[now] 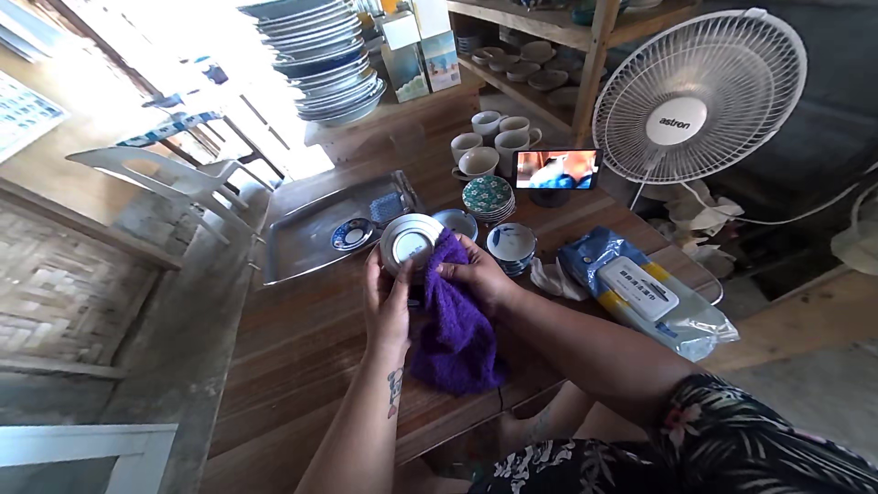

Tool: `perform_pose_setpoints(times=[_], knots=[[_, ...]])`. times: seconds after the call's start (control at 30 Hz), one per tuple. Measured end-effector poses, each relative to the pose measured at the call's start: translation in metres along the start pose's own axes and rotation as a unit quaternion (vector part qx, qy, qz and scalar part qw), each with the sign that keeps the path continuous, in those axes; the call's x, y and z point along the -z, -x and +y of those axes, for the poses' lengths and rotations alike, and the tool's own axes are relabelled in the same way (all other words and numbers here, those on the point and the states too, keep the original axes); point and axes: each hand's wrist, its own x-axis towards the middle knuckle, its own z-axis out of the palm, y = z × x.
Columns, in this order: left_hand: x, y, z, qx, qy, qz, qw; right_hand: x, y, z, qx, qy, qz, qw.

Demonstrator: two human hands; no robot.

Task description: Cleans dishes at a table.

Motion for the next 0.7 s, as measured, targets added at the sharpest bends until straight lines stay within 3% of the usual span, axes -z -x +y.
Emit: perform_pose_setpoints(times=[0.23, 0.4, 0.5, 0.6, 0.7], knots=[[0.0057, -0.0015, 0.0016, 0.02, -0.031, -0.055, 0.998, 0.0035, -0.0009, 0.0063, 0.066, 0.025, 0.042, 0.997], [0.0078, -0.0031, 0.005, 0.018, -0.036, -0.063, 0.997, 0.0027, -0.0013, 0.0019, 0.035, 0.039, 0.073, 0.996], [0.0079, -0.0038, 0.0018, 0.011, 0.014, -0.033, 0.999, 0.001, 0.0014, -0.0009, 0.001, 0.016, 0.046, 0.999], [0.0038, -0.0034, 0.0018, 0.053, 0.061, 0.031, 0.996, 0.0, 0.002, -0.0017, -0.011, -0.015, 0.014, 1.0], [0.0009, -0.0011, 0.0002, 0.068, 0.083, 0.023, 0.994, 0.0001, 0.0003, -0.0004, -0.011, -0.024, 0.011, 1.0]])
